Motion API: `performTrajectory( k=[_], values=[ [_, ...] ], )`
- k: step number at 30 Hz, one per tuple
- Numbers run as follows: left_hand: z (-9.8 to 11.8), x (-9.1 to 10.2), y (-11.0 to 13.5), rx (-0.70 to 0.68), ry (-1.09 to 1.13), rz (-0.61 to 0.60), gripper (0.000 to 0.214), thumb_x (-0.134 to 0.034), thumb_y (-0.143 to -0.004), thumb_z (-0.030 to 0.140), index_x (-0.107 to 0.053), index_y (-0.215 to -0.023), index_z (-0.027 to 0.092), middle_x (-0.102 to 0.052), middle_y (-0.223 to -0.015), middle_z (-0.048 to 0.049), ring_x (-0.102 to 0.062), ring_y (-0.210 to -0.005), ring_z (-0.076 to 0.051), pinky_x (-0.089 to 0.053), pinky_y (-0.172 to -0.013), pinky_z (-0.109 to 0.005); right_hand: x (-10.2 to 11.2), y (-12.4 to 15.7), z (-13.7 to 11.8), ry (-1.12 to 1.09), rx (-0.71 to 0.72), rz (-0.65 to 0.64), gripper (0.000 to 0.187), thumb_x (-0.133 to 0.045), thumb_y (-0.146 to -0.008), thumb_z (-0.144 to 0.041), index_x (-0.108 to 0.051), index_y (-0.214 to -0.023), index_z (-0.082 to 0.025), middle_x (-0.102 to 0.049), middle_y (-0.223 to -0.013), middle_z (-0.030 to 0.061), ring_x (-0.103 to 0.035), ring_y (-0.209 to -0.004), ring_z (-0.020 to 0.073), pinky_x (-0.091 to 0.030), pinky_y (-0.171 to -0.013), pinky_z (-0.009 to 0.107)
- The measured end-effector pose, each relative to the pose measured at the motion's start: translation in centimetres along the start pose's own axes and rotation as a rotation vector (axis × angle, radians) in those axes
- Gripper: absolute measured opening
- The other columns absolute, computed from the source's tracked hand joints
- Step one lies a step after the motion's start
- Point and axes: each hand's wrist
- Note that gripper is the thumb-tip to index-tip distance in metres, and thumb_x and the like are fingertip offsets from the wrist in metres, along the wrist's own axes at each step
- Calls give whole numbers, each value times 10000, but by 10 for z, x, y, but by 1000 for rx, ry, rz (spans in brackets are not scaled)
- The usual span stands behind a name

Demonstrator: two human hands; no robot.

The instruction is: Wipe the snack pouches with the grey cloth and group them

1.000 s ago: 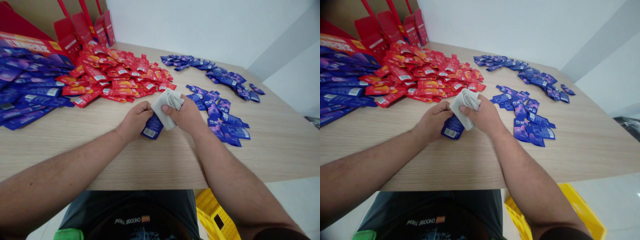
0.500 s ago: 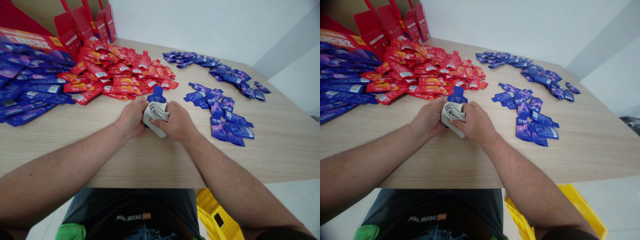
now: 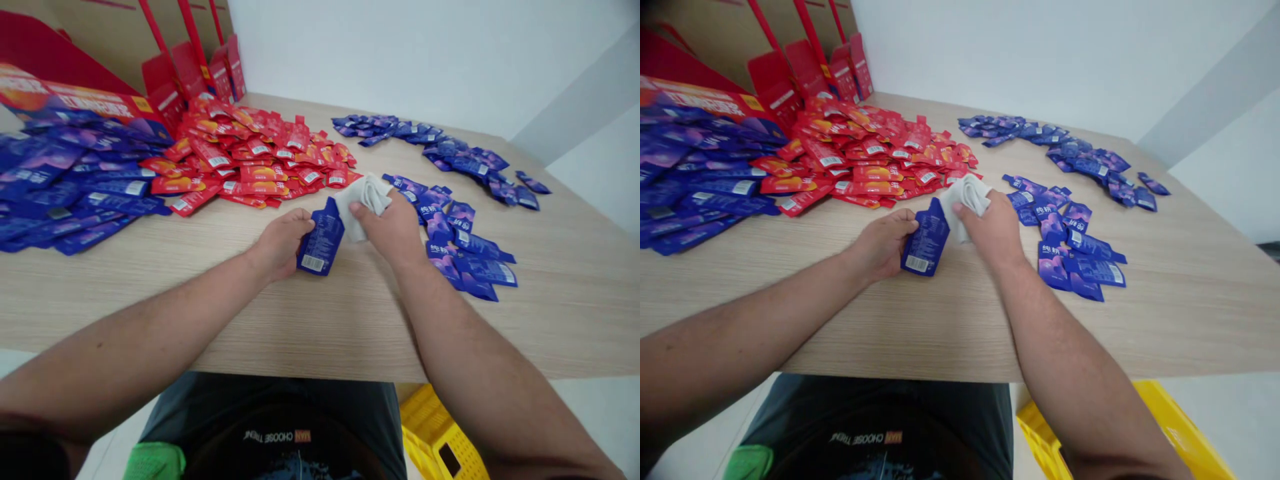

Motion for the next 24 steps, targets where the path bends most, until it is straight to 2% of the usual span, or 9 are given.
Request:
performTrajectory(
  k=[3, 6, 8, 11, 13, 15, 17, 21, 24],
  values=[
    [6, 0, 7, -44, -39, -81, 138, -530, -803, 98, -468, -723, 192, -473, -578, 36, -446, -489, -110, -372, -484, -222, -2, -5, 11, -50, -97, 62, 455, -680, -804, -436, -699, -1164, -158, -749, -1055, 125, -690, -963, 302, -526, -860, 431],
    [21, 6, 14, -186, -129, -126, 150, -530, -826, 131, -451, -714, 191, -418, -577, 48, -376, -492, -91, -306, -484, -215, -4, -6, 14, -10, -189, 72, 445, -710, -774, -455, -717, -1116, -171, -754, -999, 135, -698, -919, 315, -535, -815, 431],
    [33, 18, 18, -299, -218, -126, 159, -536, -844, 166, -441, -719, 195, -396, -591, 53, -354, -505, -89, -290, -496, -221, -5, -4, 14, 10, -211, 57, 434, -713, -765, -476, -726, -1079, -177, -752, -982, 138, -699, -896, 319, -537, -785, 430],
    [52, 50, 27, -457, -398, -101, 167, -557, -871, 248, -448, -751, 207, -400, -617, 53, -358, -529, -102, -294, -511, -240, -6, -2, 12, 23, -188, 35, 435, -701, -768, -492, -731, -1069, -179, -750, -971, 129, -700, -885, 310, -532, -769, 415],
    [66, 78, 36, -563, -555, -13, 177, -562, -882, 291, -458, -763, 214, -413, -630, 49, -363, -549, -114, -302, -526, -254, -6, 0, 11, 33, -174, 19, 442, -699, -766, -501, -734, -1063, -177, -751, -945, 122, -699, -862, 298, -527, -747, 396],
    [82, 108, 47, -691, -763, 155, 178, -582, -871, 283, -470, -752, 211, -427, -659, 40, -382, -599, -122, -329, -581, -263, -7, 0, 11, 45, -175, -12, 444, -693, -770, -512, -735, -1060, -178, -751, -927, 123, -696, -836, 290, -519, -714, 380],
    [99, 137, 59, -752, -945, 311, 148, -564, -880, 283, -496, -769, 212, -462, -695, 26, -419, -655, -137, -359, -642, -277, -8, 1, 11, 57, -185, -43, 452, -685, -775, -523, -732, -1067, -181, -752, -934, 132, -696, -832, 291, -512, -699, 376],
    [122, 189, 85, -772, -1213, 590, 126, -547, -903, 324, -539, -835, 218, -548, -788, 9, -492, -753, -166, -398, -747, -313, -10, 1, 13, 83, -185, -64, 478, -680, -771, -547, -726, -1074, -180, -750, -961, 150, -696, -856, 316, -505, -703, 398],
    [119, 215, 102, -766, -1320, 721, 158, -504, -937, 364, -579, -922, 226, -611, -882, -3, -550, -839, -200, -434, -814, -350, -12, 1, 15, 101, -161, -89, 459, -670, -780, -553, -730, -1055, -190, -747, -952, 145, -693, -843, 314, -496, -686, 396]
  ],
)
Point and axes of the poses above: each hand's wrist, its own y-axis away from the middle knuckle, its own x-axis out of the back of the hand, z = x × y
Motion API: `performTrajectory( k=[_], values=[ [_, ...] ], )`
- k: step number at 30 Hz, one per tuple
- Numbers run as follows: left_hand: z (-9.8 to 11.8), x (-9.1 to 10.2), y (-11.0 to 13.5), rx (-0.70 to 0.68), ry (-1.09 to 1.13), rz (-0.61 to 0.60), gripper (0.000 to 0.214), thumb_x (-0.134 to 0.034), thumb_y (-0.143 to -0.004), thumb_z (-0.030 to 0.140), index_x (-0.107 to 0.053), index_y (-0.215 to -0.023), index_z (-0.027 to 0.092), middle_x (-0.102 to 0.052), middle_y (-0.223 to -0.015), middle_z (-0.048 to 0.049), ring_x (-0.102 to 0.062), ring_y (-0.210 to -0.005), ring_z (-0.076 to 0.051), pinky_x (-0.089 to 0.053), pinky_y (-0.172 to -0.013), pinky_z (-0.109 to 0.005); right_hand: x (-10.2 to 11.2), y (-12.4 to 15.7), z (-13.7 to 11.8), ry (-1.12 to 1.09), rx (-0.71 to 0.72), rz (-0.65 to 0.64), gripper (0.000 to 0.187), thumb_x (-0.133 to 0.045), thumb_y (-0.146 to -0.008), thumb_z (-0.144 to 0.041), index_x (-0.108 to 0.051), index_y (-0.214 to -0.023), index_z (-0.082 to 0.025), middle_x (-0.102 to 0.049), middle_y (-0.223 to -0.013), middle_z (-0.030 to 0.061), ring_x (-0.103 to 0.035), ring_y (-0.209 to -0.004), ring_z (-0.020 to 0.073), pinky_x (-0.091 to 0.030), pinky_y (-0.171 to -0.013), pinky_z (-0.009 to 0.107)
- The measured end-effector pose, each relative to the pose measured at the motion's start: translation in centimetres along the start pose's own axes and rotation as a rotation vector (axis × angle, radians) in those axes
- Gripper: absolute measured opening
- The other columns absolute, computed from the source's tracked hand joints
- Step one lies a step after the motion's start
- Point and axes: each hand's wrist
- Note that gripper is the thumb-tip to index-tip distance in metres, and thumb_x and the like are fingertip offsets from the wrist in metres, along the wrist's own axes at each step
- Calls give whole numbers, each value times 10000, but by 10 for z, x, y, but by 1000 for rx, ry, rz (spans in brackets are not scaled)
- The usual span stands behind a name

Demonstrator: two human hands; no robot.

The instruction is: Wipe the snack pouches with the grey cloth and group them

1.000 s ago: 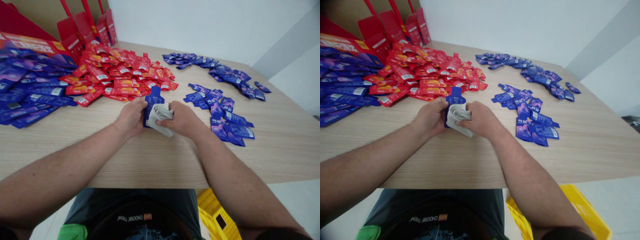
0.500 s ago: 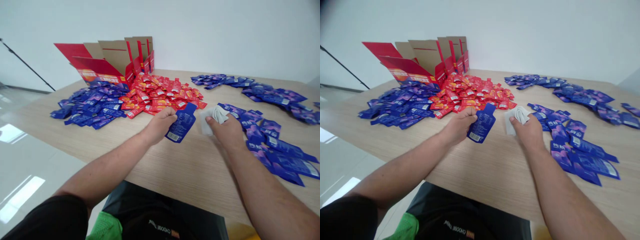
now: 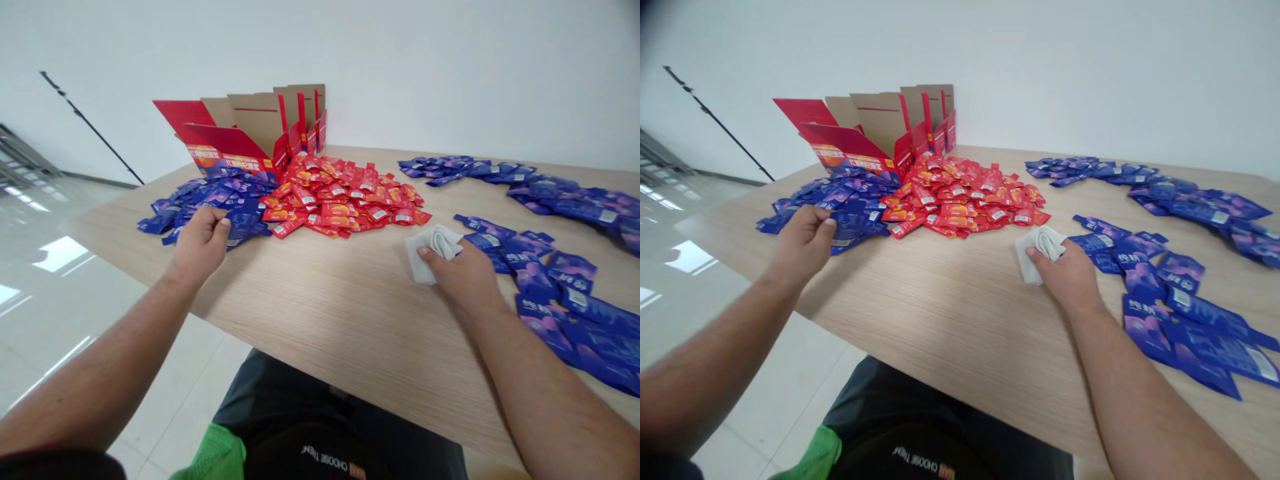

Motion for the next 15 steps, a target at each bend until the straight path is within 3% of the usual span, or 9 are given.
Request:
performTrajectory(
  k=[2, 8, 11, 15],
  values=[
    [-10, 2, 14, -34, -87, -57, 178, -482, -942, 354, -602, -972, 225, -657, -961, -30, -593, -918, -231, -466, -865, -377, -1, 0, 0, 3, 6, -20, 455, -665, -785, -551, -731, -1059, -194, -748, -957, 145, -694, -853, 315, -495, -693, 396],
    [-28, -12, 40, -333, -367, -448, 341, -403, -972, 321, -710, -1000, 176, -721, -1117, -143, -635, -1068, -287, -477, -982, -427, -2, 1, -3, 6, -7, -66, 479, -673, -784, -529, -716, -1120, -189, -747, -1064, 155, -696, -970, 328, -508, -786, 409],
    [-39, -18, 31, -388, -467, -467, 382, -393, -977, 321, -744, -990, 173, -735, -1088, -152, -637, -1050, -296, -459, -991, -450, -3, 1, -2, 15, -6, -62, 488, -679, -776, -528, -715, -1117, -182, -749, -1056, 158, -695, -965, 330, -506, -785, 411],
    [-54, -21, 8, -343, -548, -454, 343, -444, -944, 327, -760, -939, 195, -728, -1054, -158, -620, -1008, -308, -434, -938, -480, -4, 0, 0, 24, 18, -51, 491, -669, -777, -545, -717, -1104, -182, -750, -1031, 155, -692, -932, 325, -501, -751, 407]
  ],
)
Point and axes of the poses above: each hand's wrist, its own y-axis away from the middle knuckle, its own x-axis out of the back of the hand, z = x × y
